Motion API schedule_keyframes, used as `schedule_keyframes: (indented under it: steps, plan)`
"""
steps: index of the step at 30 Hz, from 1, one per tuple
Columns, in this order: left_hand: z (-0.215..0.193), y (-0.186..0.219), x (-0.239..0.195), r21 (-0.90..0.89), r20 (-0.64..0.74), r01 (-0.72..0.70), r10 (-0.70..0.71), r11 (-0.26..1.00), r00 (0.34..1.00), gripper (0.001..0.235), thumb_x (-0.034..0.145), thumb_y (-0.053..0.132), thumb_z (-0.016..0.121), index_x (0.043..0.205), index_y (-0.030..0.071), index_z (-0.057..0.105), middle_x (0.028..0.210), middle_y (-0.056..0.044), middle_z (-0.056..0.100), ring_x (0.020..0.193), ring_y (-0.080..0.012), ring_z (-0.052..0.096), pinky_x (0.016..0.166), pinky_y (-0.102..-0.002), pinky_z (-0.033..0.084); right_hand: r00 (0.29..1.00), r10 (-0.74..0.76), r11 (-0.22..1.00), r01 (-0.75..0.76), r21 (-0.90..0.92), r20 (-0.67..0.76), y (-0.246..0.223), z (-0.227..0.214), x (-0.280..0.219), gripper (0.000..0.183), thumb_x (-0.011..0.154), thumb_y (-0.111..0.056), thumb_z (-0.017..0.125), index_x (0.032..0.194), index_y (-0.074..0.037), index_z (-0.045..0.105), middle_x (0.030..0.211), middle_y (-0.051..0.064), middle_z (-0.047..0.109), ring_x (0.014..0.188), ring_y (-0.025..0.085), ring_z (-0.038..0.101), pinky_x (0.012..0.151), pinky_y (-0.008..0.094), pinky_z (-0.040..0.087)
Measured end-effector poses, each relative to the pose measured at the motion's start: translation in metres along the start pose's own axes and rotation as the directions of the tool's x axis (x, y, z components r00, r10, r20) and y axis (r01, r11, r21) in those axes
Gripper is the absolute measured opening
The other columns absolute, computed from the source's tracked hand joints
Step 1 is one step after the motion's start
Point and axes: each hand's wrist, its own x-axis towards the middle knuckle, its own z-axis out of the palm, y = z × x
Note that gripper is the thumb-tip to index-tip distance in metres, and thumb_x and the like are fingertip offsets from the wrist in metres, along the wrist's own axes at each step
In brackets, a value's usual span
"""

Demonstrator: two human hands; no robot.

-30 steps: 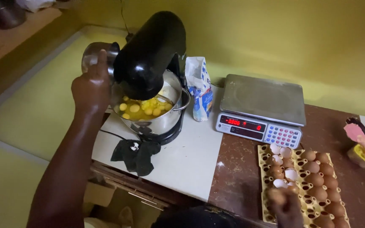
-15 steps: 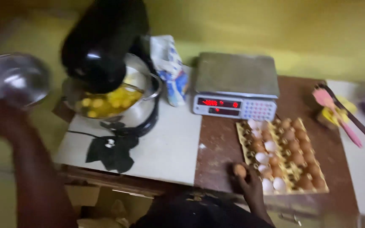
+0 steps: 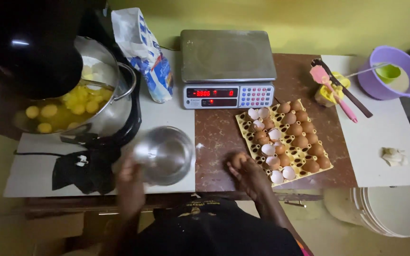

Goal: Cracking eggs one by one into a small bowl and then pouring them into a large stand mixer bowl.

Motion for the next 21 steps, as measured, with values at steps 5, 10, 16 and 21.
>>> schedule_keyframes:
  steps: [5,10,16,21]
  plan:
    - [0.052,-0.08,0.011,-0.035,0.304,0.018,-0.007,0.999,0.953,0.066,0.095,0.011,0.065,0.161,0.017,0.061,0.109,-0.024,0.082,0.063,-0.0317,0.078,0.043,-0.037,0.066,0.919,-0.384,0.631,0.335,-0.7,0.093,0.022,-0.015,0.005,0.065,0.102,-0.006,0.07,0.164,-0.003,0.051,0.158,0.031,0.053,0.145,0.047,0.057,0.124,0.06,0.046]
    - [0.067,-0.082,0.0,0.006,0.387,0.073,-0.07,0.997,0.919,0.061,0.105,0.011,0.059,0.165,0.01,0.052,0.13,-0.027,0.077,0.083,-0.0294,0.079,0.06,-0.038,0.072,0.786,-0.458,0.012,0.473,-0.881,0.415,0.022,-0.006,-0.028,0.06,0.106,-0.014,0.054,0.165,-0.008,0.047,0.164,0.02,0.05,0.158,0.043,0.042,0.129,0.046,0.045]
    - [0.063,-0.076,-0.001,0.158,0.38,0.158,-0.207,0.975,0.902,0.064,0.107,0.034,0.069,0.167,0.018,0.052,0.12,-0.019,0.075,0.081,-0.0254,0.073,0.063,-0.039,0.071,0.532,-0.329,-0.689,0.43,-0.584,0.78,0.025,-0.031,-0.017,0.064,0.104,-0.011,0.057,0.168,-0.013,0.049,0.153,0.019,0.059,0.15,0.046,0.053,0.123,0.048,0.048]
    - [0.051,-0.041,-0.003,0.252,0.263,-0.169,0.101,0.953,0.96,0.059,0.11,0.028,0.069,0.164,0.01,0.054,0.115,-0.018,0.069,0.097,-0.0286,0.068,0.076,-0.043,0.063,0.433,-0.409,-0.685,0.436,-0.584,0.803,0.014,-0.017,-0.013,0.06,0.106,-0.013,0.057,0.165,-0.004,0.052,0.148,0.025,0.061,0.138,0.049,0.06,0.118,0.054,0.05]
